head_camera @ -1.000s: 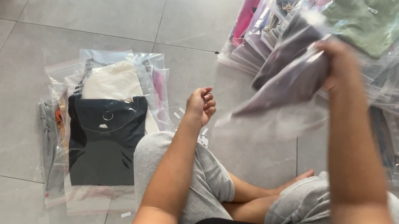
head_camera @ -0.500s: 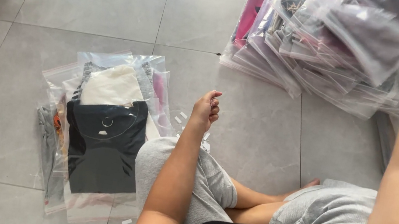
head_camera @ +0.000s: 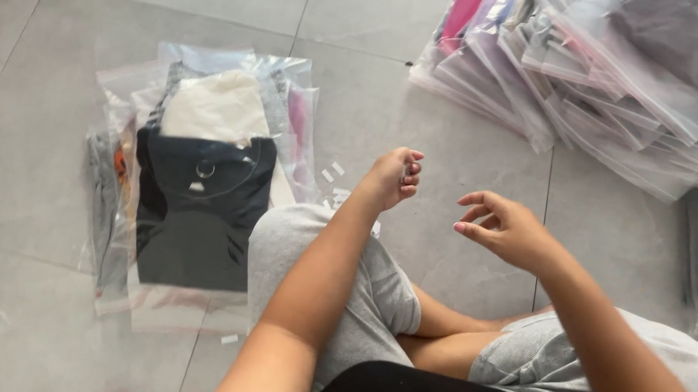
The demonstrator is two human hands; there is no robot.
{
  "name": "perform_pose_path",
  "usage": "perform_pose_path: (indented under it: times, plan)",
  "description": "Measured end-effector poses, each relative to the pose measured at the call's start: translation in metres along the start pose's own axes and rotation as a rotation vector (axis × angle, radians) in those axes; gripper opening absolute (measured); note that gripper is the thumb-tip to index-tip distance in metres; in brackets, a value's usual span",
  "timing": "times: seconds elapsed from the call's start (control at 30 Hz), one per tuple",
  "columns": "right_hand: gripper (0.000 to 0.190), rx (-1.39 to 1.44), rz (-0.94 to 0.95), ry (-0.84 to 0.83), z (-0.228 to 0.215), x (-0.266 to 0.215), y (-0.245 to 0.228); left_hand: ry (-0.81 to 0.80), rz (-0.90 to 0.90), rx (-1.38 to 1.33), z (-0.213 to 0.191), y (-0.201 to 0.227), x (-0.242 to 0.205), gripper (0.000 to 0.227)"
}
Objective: The person is sitting on the floor, placing folded garments into plastic bags and sealing them.
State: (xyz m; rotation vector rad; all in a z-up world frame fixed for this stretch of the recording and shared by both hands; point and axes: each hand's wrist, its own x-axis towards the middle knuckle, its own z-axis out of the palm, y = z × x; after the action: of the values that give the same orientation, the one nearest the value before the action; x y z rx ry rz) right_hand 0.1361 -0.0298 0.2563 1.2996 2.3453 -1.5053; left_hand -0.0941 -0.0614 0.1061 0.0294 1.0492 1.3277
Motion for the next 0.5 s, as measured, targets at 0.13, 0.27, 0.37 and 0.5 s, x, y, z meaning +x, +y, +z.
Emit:
perform_pose_path:
  times: [0.13,0.27,0.37,0.5]
  plan:
    - [0.047,0.108,-0.051,0.093,0.05,0.029,0.042,0.023,-0.07,0.156,0.008,-0.02,0.008,0.033]
    - [0.049,0.006,-0.16,0.27,0.084,0.044,0.053,-0.089,-0.173,0.19,0.015,-0.057,0.015,0.054]
    - [0.042,-0.079,-0.234,0.332,0.085,0.055,0.065,-0.103,-0.187,0.134,0.02,-0.068,0.003,0.059]
    - [0.033,-0.134,-0.277,0.326,0.079,0.074,0.096,-0.135,-0.122,0.136,0.034,-0.061,-0.019,0.071]
